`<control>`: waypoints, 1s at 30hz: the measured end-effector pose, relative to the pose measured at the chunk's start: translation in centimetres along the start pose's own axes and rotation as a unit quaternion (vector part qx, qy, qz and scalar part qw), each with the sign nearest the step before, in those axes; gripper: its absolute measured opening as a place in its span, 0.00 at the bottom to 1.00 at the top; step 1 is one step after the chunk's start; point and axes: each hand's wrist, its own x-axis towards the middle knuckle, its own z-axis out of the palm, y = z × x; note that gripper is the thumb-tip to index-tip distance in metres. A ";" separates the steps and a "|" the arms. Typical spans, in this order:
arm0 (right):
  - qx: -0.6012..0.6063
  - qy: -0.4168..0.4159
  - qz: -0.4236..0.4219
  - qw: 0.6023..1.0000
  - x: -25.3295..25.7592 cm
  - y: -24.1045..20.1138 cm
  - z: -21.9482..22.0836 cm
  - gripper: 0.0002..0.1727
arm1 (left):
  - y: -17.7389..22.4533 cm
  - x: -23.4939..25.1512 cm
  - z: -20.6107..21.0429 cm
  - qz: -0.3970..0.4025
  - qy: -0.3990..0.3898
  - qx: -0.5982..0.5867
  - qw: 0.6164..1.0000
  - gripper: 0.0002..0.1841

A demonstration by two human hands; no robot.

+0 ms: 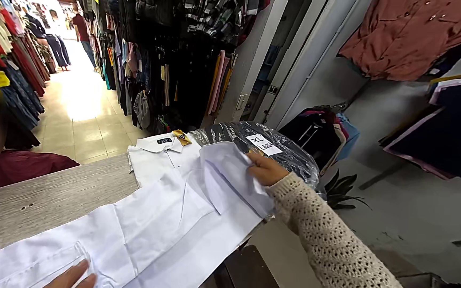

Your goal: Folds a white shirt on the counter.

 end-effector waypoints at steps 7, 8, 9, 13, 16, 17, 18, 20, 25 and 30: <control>0.036 -0.025 0.119 0.992 1.2 1.4 -4.1 0.26 | 1.4 15.8 1.5 0.056 -0.114 0.037 0.991 0.20; 0.047 -0.034 0.124 0.991 1.3 1.7 -4.1 0.26 | 1.7 18.7 2.6 0.044 -0.144 0.043 0.988 0.21; 0.060 -0.041 0.127 0.989 1.4 2.2 -4.0 0.26 | 1.9 21.3 4.0 0.052 -0.154 0.046 0.986 0.21; 0.118 -0.029 0.116 0.986 1.3 3.5 -4.0 0.25 | 4.3 28.6 9.7 0.161 -0.074 -0.018 0.984 0.28; 0.137 -0.005 0.059 0.989 0.9 3.6 -4.0 0.28 | 7.6 31.5 11.1 0.212 -0.038 -0.062 0.975 0.30; 0.130 0.002 0.040 0.991 0.7 3.6 -4.0 0.28 | 8.5 32.1 11.0 0.213 -0.049 -0.066 0.974 0.30; 0.115 0.005 0.025 0.993 0.4 3.7 -4.1 0.27 | 9.2 32.7 10.4 0.202 -0.075 -0.057 0.975 0.30; 0.059 0.003 0.017 0.998 -0.2 3.6 -4.5 0.21 | 9.7 34.0 9.0 0.175 -0.088 -0.023 0.980 0.31; -0.085 -0.085 0.057 0.991 -0.6 3.5 -5.1 0.24 | 6.4 38.4 5.9 0.087 -0.018 0.005 0.996 0.25; -0.101 -0.069 0.026 0.992 -0.3 4.1 -2.4 0.17 | 3.6 39.4 5.8 -0.002 -0.014 -0.026 1.000 0.26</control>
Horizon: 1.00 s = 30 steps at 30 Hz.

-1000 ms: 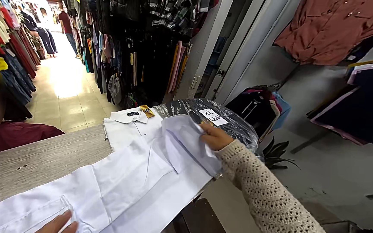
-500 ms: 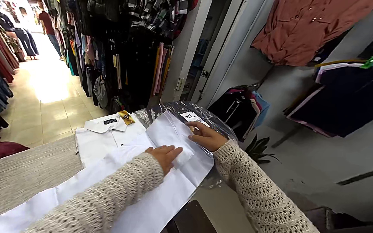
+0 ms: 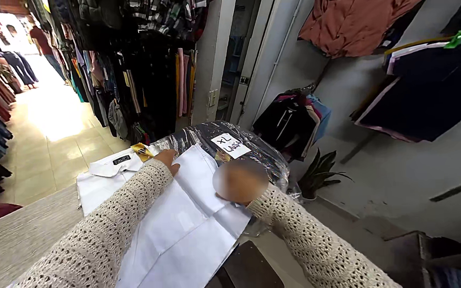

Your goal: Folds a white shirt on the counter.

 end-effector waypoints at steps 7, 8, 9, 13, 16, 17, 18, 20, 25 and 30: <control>0.064 -0.004 0.034 0.997 0.1 1.2 -1.9 0.12 | -1.2 -11.4 -0.1 0.002 -0.051 0.097 0.994 0.33; 0.064 -0.004 0.031 0.997 0.2 1.4 -2.0 0.12 | -1.7 -13.0 0.7 -0.021 -0.066 0.094 0.993 0.34; 0.060 -0.007 0.031 0.998 0.3 1.5 -2.0 0.12 | -2.4 -14.5 1.8 -0.026 -0.055 0.084 0.995 0.36; 0.025 0.005 0.018 1.000 0.5 1.9 -1.8 0.10 | -5.2 -17.4 7.5 0.022 0.098 0.076 0.992 0.50; -0.011 0.002 0.038 0.999 0.5 1.0 -1.7 0.09 | -5.5 -17.7 8.0 0.031 0.117 0.079 0.990 0.51; -0.008 0.013 0.050 0.999 0.6 0.8 -1.6 0.10 | -5.5 -17.7 8.0 0.034 0.120 0.077 0.989 0.51; 0.003 0.019 0.070 0.997 0.8 0.6 -1.7 0.15 | -5.5 -17.6 8.1 0.049 0.134 0.077 0.987 0.49; 0.029 0.005 0.124 0.992 1.4 -0.2 -1.9 0.34 | -5.5 -17.5 8.2 0.101 0.155 0.073 0.980 0.41; 0.038 -0.049 0.149 0.987 2.8 -1.2 -2.5 0.41 | -4.5 -17.3 7.2 0.165 0.062 0.049 0.983 0.34; 0.065 -0.113 -0.077 0.988 0.2 -5.7 -4.8 0.19 | -4.3 -17.5 6.7 0.141 0.021 0.026 0.989 0.34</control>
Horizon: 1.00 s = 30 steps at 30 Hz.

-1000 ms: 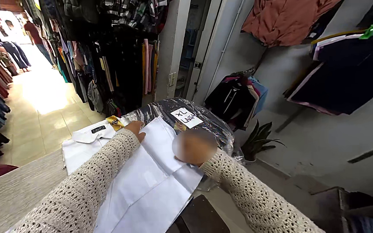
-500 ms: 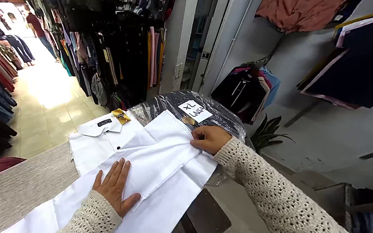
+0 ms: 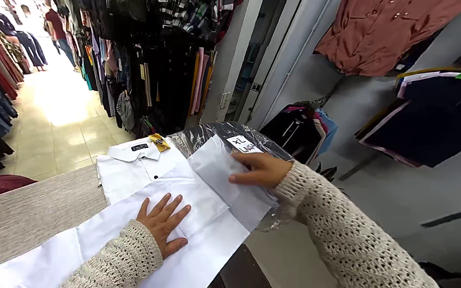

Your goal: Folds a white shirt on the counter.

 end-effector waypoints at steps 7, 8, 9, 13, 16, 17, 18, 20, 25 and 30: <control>-0.083 0.033 -0.152 0.984 3.1 -0.1 6.2 0.26 | 0.8 0.4 -1.7 -0.052 -0.101 -0.016 0.993 0.36; -0.104 0.052 -0.147 0.982 4.0 0.2 8.3 0.27 | 0.8 0.3 -1.8 -0.051 -0.102 -0.015 0.993 0.36; -0.119 0.055 -0.135 0.982 4.7 0.3 10.4 0.30 | 0.7 0.3 -1.8 -0.049 -0.097 -0.015 0.994 0.36; -0.156 -0.035 -0.070 0.985 5.3 -0.3 14.9 0.35 | 1.3 0.5 -2.4 -0.069 -0.141 -0.013 0.988 0.36; -0.163 -0.029 -0.083 0.983 4.9 -0.2 15.0 0.37 | 2.6 -0.4 -3.0 -0.052 -0.116 -0.019 0.992 0.32; -0.165 -0.027 -0.090 0.982 4.9 -0.1 15.0 0.38 | 3.0 -0.6 -3.7 -0.035 -0.110 -0.015 0.993 0.27; -0.165 -0.030 -0.095 0.981 4.8 -0.1 14.8 0.38 | 2.9 -0.6 -4.6 -0.015 -0.095 -0.012 0.995 0.21; -0.170 -0.029 -0.114 0.978 4.7 0.2 14.8 0.40 | 2.0 -0.7 -5.3 0.015 0.031 -0.008 0.999 0.18; -0.122 0.031 -0.146 0.981 4.3 0.6 14.0 0.30 | -0.5 0.0 -2.9 -0.136 -0.008 -0.002 0.991 0.37; -0.159 0.054 0.126 0.978 4.3 -1.0 10.9 0.36 | 0.1 -0.4 -3.2 -0.169 -0.070 -0.032 0.983 0.39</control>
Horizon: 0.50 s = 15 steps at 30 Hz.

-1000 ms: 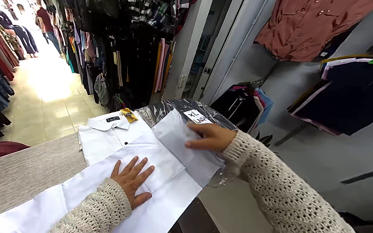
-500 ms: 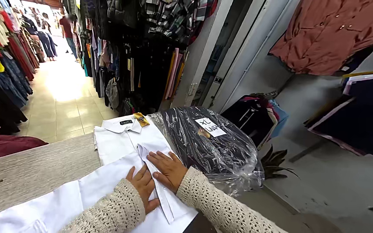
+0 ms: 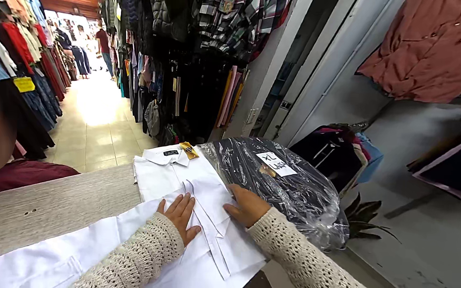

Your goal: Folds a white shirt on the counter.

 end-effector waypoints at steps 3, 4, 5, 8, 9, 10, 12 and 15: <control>-0.007 -0.041 0.061 0.997 -0.2 0.4 -0.7 0.40 | 0.2 -0.1 -0.2 0.003 -0.001 0.004 1.000 0.39; 0.001 -0.043 0.056 0.997 -0.1 0.7 -0.9 0.39 | 0.1 -0.3 -0.2 0.014 0.019 0.005 1.000 0.38; 0.014 -0.038 0.041 0.998 0.0 1.0 -1.0 0.37 | 0.1 -0.4 -0.3 0.031 0.049 0.008 0.998 0.36; 0.092 0.026 -0.055 0.994 0.1 2.4 -0.8 0.27 | 0.6 -0.6 -0.6 0.080 0.120 -0.051 0.988 0.23; 0.126 0.041 -0.083 0.988 -0.2 2.2 -0.9 0.25 | 1.3 -0.9 -0.6 0.081 0.126 -0.114 0.982 0.23; 0.159 0.044 -0.112 0.980 -0.8 1.5 -1.2 0.23 | 2.1 -1.4 -0.6 0.063 0.112 -0.213 0.969 0.24; 0.205 0.028 -0.194 0.959 -2.7 -0.8 -1.8 0.22 | 4.1 -2.8 -1.5 -0.018 0.027 -0.476 0.879 0.27; 0.208 -0.024 -0.342 0.916 -6.3 -4.9 -1.9 0.25 | 5.8 -5.3 -3.8 -0.127 0.059 -0.625 0.768 0.24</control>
